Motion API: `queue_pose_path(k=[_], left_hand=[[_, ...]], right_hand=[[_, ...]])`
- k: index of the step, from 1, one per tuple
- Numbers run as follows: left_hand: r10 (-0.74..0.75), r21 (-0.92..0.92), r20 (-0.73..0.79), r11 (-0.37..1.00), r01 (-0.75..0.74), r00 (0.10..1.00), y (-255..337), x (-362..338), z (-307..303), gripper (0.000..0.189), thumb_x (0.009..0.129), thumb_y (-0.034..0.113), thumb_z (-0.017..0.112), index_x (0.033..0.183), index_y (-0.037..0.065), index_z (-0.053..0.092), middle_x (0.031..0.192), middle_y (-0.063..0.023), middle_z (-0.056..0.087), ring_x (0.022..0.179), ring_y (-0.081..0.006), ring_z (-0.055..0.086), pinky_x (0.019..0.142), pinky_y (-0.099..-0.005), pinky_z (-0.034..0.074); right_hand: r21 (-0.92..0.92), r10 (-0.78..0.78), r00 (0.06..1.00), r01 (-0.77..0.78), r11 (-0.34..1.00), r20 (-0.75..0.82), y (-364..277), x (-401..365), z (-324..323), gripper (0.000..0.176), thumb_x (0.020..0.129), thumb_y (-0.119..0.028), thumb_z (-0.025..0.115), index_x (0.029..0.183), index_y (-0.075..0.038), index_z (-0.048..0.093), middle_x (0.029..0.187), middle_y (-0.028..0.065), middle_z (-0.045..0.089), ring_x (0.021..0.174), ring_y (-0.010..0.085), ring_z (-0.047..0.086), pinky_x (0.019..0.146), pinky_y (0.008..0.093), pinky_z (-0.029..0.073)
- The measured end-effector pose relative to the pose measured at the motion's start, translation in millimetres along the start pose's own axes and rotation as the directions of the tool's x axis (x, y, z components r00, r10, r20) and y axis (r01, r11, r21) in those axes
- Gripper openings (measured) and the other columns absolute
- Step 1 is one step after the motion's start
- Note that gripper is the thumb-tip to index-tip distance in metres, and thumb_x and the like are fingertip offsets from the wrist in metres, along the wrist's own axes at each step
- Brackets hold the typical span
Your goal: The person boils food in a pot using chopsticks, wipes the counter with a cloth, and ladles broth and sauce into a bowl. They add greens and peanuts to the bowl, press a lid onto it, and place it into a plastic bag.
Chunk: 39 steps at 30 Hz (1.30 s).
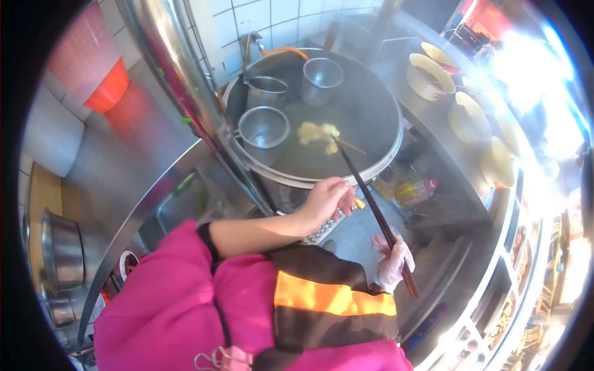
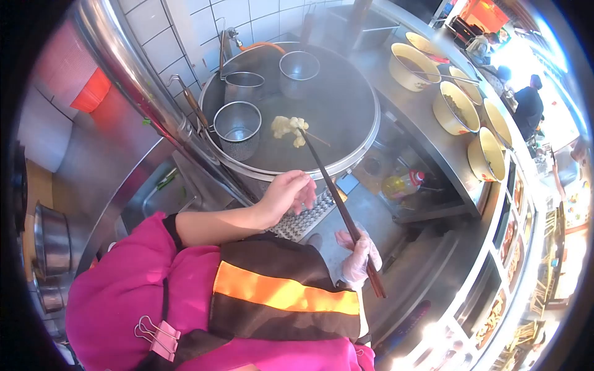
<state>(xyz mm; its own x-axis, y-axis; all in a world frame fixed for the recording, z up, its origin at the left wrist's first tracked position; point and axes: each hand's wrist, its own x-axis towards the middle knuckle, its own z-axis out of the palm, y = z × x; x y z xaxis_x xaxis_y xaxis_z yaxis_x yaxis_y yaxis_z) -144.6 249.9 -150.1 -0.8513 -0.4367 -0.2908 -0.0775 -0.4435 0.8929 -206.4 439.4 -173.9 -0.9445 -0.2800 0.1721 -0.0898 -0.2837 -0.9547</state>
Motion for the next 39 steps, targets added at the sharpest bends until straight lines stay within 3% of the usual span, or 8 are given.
queue_pose_path(k=[2, 4, 12, 25, 30, 33, 35, 39], left_hand=[[0.08, 0.1, 0.082, 0.991, -0.088, 0.993, 16.6, -5.9, 0.2, 0.017, 0.084, 0.023, 0.05, 0.086, 0.006, 0.052, 0.078, -0.0043, 0.056, 0.065, -0.0163, 0.056, 0.05, -0.0276, 0.043], [0.751, 0.811, 0.413, -0.045, -0.583, 0.516, 38.2, 3.9, -3.2, 0.014, 0.074, 0.016, 0.06, 0.084, 0.007, 0.055, 0.076, -0.0042, 0.054, 0.071, -0.0202, 0.053, 0.055, -0.0299, 0.043], [0.635, 0.808, 0.567, -0.304, -0.505, 0.525, 52.7, 43.2, -6.9, 0.019, 0.066, 0.015, 0.065, 0.084, 0.011, 0.059, 0.072, -0.0016, 0.05, 0.075, -0.021, 0.049, 0.061, -0.0321, 0.041], [0.77, 0.879, 0.401, -0.17, -0.446, 0.497, 71.0, -5.8, 17.3, 0.008, 0.067, 0.017, 0.066, 0.07, 0.011, 0.061, 0.058, -0.0021, 0.054, 0.057, -0.0187, 0.052, 0.051, -0.0307, 0.041], [0.737, 0.794, -0.104, 0.466, -0.39, 0.668, 50.7, -23.0, 22.9, 0.016, 0.073, 0.019, 0.064, 0.066, 0.006, 0.056, 0.058, -0.0028, 0.055, 0.056, -0.015, 0.055, 0.054, -0.0259, 0.043], [0.733, 0.67, -0.288, 0.614, -0.417, 0.617, 31.0, -22.9, 3.1, 0.018, 0.075, 0.019, 0.061, 0.07, 0.004, 0.054, 0.058, -0.0042, 0.053, 0.051, -0.0094, 0.051, 0.045, -0.0235, 0.039], [0.091, 0.362, -0.362, 0.931, 0.05, 0.928, 42.0, -49.3, 4.7, 0.016, 0.076, 0.019, 0.06, 0.073, 0.005, 0.054, 0.061, -0.0044, 0.054, 0.047, -0.0083, 0.048, 0.035, -0.0201, 0.03], [-0.021, 0.016, -0.218, 1.0, 0.025, 0.976, 13.9, -51.9, -11.3, 0.012, 0.08, 0.02, 0.056, 0.08, 0.008, 0.055, 0.062, 0.001, 0.052, 0.046, -0.0075, 0.046, 0.032, -0.0176, 0.023]], right_hand=[[0.012, 0.0, 1.0, 0.0, 1.0, -0.002, 0.8, -4.3, -1.2, 0.046, 0.082, -0.031, 0.054, 0.094, 0.014, 0.054, 0.069, 0.0211, 0.061, 0.056, 0.0278, 0.061, 0.052, 0.0342, 0.052], [0.02, 0.002, 1.0, -0.001, 1.0, -0.014, 0.7, -11.0, -1.0, 0.047, 0.082, -0.032, 0.054, 0.095, 0.013, 0.054, 0.07, 0.0206, 0.061, 0.056, 0.0268, 0.06, 0.052, 0.0338, 0.051], [-0.055, -0.069, 0.997, 0.07, 0.996, 0.03, 0.7, -24.6, 2.3, 0.04, 0.085, -0.028, 0.051, 0.089, 0.011, 0.057, 0.068, 0.0155, 0.063, 0.057, 0.0178, 0.06, 0.055, 0.0252, 0.046], [0.034, -0.183, 0.922, 0.182, 0.983, 0.34, -15.7, -36.5, -31.3, 0.023, 0.085, -0.006, 0.045, 0.104, 0.001, 0.055, 0.09, 0.013, 0.064, 0.078, 0.0124, 0.06, 0.071, 0.0152, 0.045], [-0.006, 0.061, 0.796, -0.072, 0.997, 0.602, 10.3, -33.7, -55.3, 0.043, 0.082, 0.002, 0.042, 0.124, 0.005, 0.034, 0.116, 0.0239, 0.046, 0.093, 0.0178, 0.054, 0.076, 0.0205, 0.051], [-0.301, -0.418, 0.61, 0.742, 0.599, 0.673, -30.1, -35.1, -44.1, 0.031, 0.075, -0.005, 0.051, 0.106, 0.0, 0.053, 0.063, 0.0087, 0.06, 0.044, 0.0193, 0.053, 0.047, 0.0236, 0.046], [-0.224, -0.658, 0.523, 0.845, 0.486, 0.542, -17.8, -36.0, -39.8, 0.034, 0.074, -0.013, 0.058, 0.107, -0.006, 0.054, 0.06, 0.0017, 0.057, 0.043, 0.0153, 0.053, 0.039, 0.0287, 0.041], [-0.349, -0.422, 0.496, 0.857, 0.379, 0.759, -19.1, -43.0, -50.7, 0.05, 0.07, -0.015, 0.058, 0.117, -0.005, 0.045, 0.062, 0.0012, 0.055, 0.046, 0.0178, 0.054, 0.038, 0.0313, 0.041]])
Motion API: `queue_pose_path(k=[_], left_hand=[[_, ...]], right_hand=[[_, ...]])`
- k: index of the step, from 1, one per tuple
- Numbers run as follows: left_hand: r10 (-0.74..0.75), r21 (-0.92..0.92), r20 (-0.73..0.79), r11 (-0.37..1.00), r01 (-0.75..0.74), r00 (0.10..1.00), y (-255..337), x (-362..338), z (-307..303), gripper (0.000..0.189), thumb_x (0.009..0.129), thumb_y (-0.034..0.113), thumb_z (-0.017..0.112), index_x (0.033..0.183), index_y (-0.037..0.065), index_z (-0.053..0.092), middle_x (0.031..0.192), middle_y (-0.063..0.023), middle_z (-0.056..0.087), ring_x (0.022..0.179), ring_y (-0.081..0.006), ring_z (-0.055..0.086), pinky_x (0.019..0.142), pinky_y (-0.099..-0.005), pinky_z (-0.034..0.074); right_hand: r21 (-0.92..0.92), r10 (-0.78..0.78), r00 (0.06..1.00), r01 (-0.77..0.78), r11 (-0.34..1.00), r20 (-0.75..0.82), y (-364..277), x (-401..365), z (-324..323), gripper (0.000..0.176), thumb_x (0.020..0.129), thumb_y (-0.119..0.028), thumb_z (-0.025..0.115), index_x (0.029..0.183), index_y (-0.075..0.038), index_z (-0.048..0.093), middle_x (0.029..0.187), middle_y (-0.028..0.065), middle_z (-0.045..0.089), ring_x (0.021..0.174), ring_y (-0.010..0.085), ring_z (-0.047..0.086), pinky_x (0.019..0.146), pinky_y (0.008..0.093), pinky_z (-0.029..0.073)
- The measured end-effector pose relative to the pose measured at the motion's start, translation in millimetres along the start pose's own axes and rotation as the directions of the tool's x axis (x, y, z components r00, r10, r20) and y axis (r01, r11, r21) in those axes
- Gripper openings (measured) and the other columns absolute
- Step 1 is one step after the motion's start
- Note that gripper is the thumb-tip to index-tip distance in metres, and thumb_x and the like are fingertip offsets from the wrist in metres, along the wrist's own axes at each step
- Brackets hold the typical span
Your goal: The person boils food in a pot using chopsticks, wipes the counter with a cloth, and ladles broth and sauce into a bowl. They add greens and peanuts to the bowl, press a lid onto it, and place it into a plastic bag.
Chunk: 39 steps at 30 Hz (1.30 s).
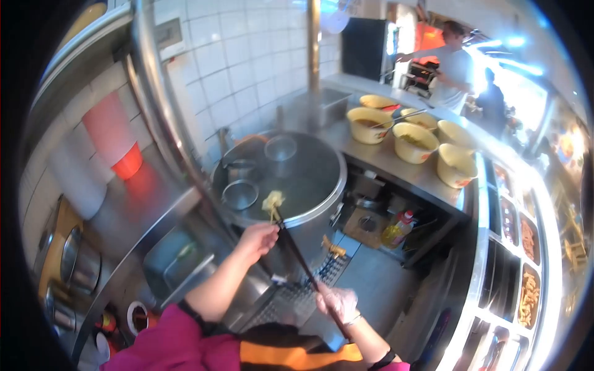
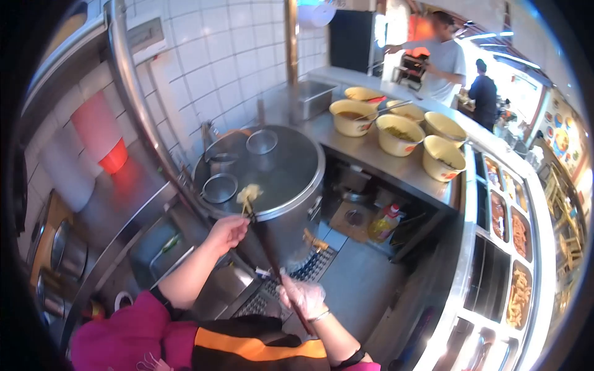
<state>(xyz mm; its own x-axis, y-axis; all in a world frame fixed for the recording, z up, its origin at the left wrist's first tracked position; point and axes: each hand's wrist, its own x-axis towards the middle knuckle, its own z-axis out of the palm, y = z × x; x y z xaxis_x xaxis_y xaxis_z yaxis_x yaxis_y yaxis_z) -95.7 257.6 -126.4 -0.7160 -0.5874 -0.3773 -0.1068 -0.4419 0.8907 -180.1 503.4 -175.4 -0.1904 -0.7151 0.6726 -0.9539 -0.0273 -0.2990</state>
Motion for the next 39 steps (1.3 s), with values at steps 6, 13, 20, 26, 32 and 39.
queue_pose_path(k=[6, 13, 20, 26, 32, 39], left_hand=[[0.088, 0.024, 0.076, 0.996, -0.091, 0.993, -12.8, 23.5, -24.8, 0.013, 0.082, 0.015, 0.051, 0.074, 0.006, 0.052, 0.055, 0.0007, 0.045, 0.041, -0.0068, 0.039, 0.031, -0.0189, 0.02], [0.014, 0.004, -0.056, 1.0, -0.014, 0.998, 10.7, 43.1, -49.5, 0.011, 0.084, 0.011, 0.048, 0.079, 0.003, 0.053, 0.061, 0.0, 0.047, 0.05, -0.0072, 0.041, 0.036, -0.0176, 0.025], [0.015, 0.054, 0.022, 0.998, -0.017, 1.0, 30.3, 40.7, -67.2, 0.011, 0.085, 0.012, 0.048, 0.079, 0.003, 0.053, 0.06, 0.0011, 0.044, 0.049, -0.0067, 0.038, 0.036, -0.0184, 0.024], [0.035, 0.06, 0.099, 0.997, -0.041, 0.995, 46.6, 23.8, -76.5, 0.011, 0.086, 0.014, 0.047, 0.082, 0.004, 0.052, 0.061, 0.001, 0.043, 0.05, -0.006, 0.037, 0.038, -0.018, 0.025], [0.039, 0.106, 0.134, 0.993, -0.054, 0.99, 48.0, 9.6, -81.5, 0.012, 0.086, 0.014, 0.047, 0.081, 0.004, 0.053, 0.06, 0.0013, 0.046, 0.048, -0.0049, 0.038, 0.038, -0.0174, 0.026], [0.108, 0.244, 0.1, 0.961, -0.129, 0.989, 46.7, 1.4, -83.7, 0.013, 0.085, 0.015, 0.05, 0.079, 0.004, 0.054, 0.058, 0.0011, 0.046, 0.047, -0.0037, 0.038, 0.036, -0.0165, 0.026]], right_hand=[[-0.129, 0.277, 0.911, -0.249, 0.96, 0.306, -5.6, 7.0, 9.4, 0.028, 0.079, -0.022, 0.051, 0.105, -0.013, 0.052, 0.062, 0.0045, 0.057, 0.055, 0.0236, 0.057, 0.047, 0.0347, 0.044], [0.546, 0.705, 0.705, -0.564, 0.619, -0.071, -8.3, -17.0, -6.0, 0.033, 0.085, -0.025, 0.046, 0.09, 0.005, 0.06, 0.073, 0.0115, 0.065, 0.062, 0.0162, 0.062, 0.06, 0.0276, 0.049], [0.832, 0.967, 0.188, -0.498, 0.245, -0.172, 28.1, 51.1, -13.4, 0.033, 0.085, -0.027, 0.051, 0.068, 0.001, 0.054, 0.055, 0.0105, 0.057, 0.04, 0.0113, 0.049, 0.04, 0.0222, 0.039], [0.873, 0.958, 0.188, -0.403, 0.275, -0.215, 68.4, 125.8, 31.2, 0.03, 0.08, -0.025, 0.059, 0.069, 0.002, 0.055, 0.057, 0.0056, 0.053, 0.038, 0.0086, 0.044, 0.033, 0.0215, 0.032], [0.92, 0.987, 0.161, -0.388, 0.052, 0.012, 93.8, 145.7, 78.1, 0.024, 0.081, -0.02, 0.055, 0.073, 0.002, 0.052, 0.047, 0.0112, 0.053, 0.033, 0.0146, 0.046, 0.03, 0.0247, 0.034], [0.952, 0.997, 0.077, -0.305, -0.007, 0.032, 93.3, 137.6, 67.3, 0.026, 0.081, -0.024, 0.053, 0.079, 0.002, 0.055, 0.051, 0.0129, 0.056, 0.034, 0.0151, 0.046, 0.032, 0.023, 0.034]])
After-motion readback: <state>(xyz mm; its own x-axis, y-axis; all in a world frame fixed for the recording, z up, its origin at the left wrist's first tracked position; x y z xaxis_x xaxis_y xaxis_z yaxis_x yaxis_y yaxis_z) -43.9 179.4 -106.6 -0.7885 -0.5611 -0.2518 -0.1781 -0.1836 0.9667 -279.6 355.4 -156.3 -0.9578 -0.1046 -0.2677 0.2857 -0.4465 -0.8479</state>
